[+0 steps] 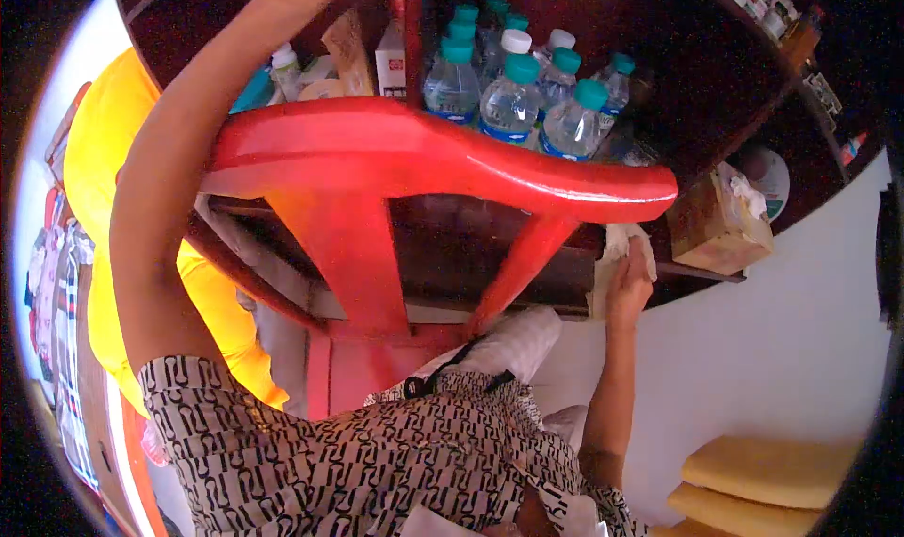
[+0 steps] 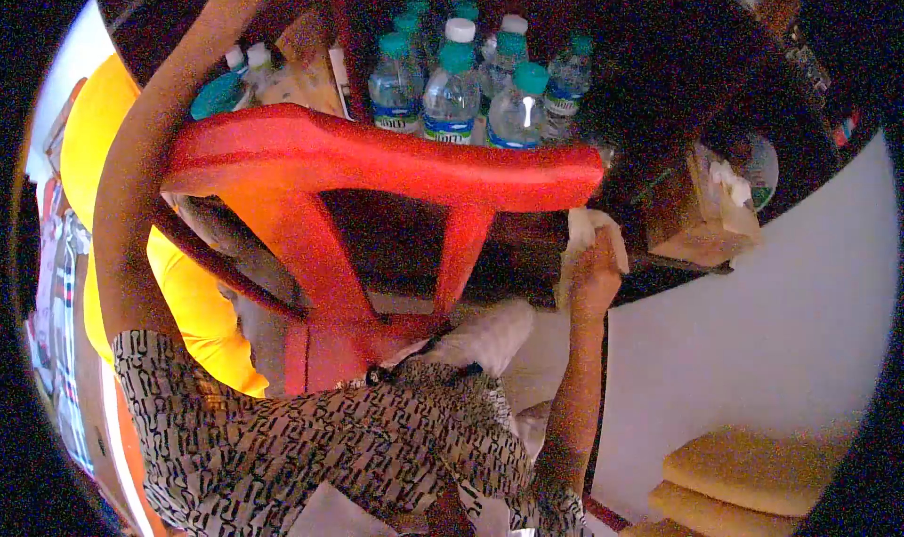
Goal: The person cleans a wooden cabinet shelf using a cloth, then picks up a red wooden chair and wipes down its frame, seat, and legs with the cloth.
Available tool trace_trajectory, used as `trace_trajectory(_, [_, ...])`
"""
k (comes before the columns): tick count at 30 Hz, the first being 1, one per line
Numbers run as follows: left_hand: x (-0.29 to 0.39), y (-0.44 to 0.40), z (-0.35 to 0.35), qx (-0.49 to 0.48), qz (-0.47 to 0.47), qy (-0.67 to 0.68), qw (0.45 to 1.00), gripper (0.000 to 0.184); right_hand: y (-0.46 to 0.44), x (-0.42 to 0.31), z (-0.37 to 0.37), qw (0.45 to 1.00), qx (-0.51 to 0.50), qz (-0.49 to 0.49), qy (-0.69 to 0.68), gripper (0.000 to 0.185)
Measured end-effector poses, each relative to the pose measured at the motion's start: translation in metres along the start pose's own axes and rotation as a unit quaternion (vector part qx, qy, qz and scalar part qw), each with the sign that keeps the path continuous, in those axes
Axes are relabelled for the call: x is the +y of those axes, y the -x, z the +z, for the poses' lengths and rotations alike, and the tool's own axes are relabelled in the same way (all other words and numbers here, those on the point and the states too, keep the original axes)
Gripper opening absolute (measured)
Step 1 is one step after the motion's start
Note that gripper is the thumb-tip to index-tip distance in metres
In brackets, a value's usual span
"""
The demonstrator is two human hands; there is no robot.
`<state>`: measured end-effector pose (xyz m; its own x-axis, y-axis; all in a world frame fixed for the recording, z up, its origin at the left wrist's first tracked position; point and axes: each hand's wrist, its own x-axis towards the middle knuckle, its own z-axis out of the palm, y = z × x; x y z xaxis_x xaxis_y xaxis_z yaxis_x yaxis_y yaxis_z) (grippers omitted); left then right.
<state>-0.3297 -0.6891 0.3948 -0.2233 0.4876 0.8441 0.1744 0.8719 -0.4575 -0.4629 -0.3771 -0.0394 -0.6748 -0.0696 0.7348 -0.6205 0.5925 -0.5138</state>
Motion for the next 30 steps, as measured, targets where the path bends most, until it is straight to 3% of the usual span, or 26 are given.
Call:
trace_trajectory(9, [-0.015, 0.022, -0.005, 0.035, 0.017, -0.025, 0.999, 0.027, 0.011, 0.005, 0.001, 0.999, -0.035, -0.002, -0.015, 0.038])
trace_trajectory(13, [-0.013, 0.019, -0.002, 0.027, 0.035, -0.020, 0.999, 0.030, 0.010, -0.006, -0.011, 0.993, -0.024, 0.043, -0.106, 0.038])
trace_trajectory(17, [-0.023, 0.040, -0.001, 0.034, 0.049, -0.009, 0.998, 0.031, 0.014, -0.005, 0.008, 0.994, 0.010, -0.020, -0.107, 0.038])
trace_trajectory(19, [-0.025, 0.047, 0.003, 0.024, 0.048, -0.005, 0.999, 0.032, 0.018, -0.006, 0.012, 0.995, -0.014, 0.024, -0.099, 0.038])
trace_trajectory(26, [-0.034, 0.053, 0.027, -0.004, -0.010, 0.031, 0.999, 0.032, 0.020, 0.007, 0.013, 0.998, 0.018, -0.008, -0.059, 0.036])
trace_trajectory(29, [-0.017, 0.047, 0.020, -0.008, -0.066, 0.087, 0.994, 0.033, 0.031, 0.006, 0.021, 0.993, 0.001, 0.067, -0.097, 0.035])
trace_trajectory(30, [-0.006, 0.042, 0.012, 0.008, -0.064, 0.105, 0.992, 0.033, 0.029, -0.004, 0.019, 0.998, 0.008, 0.029, -0.056, 0.035])
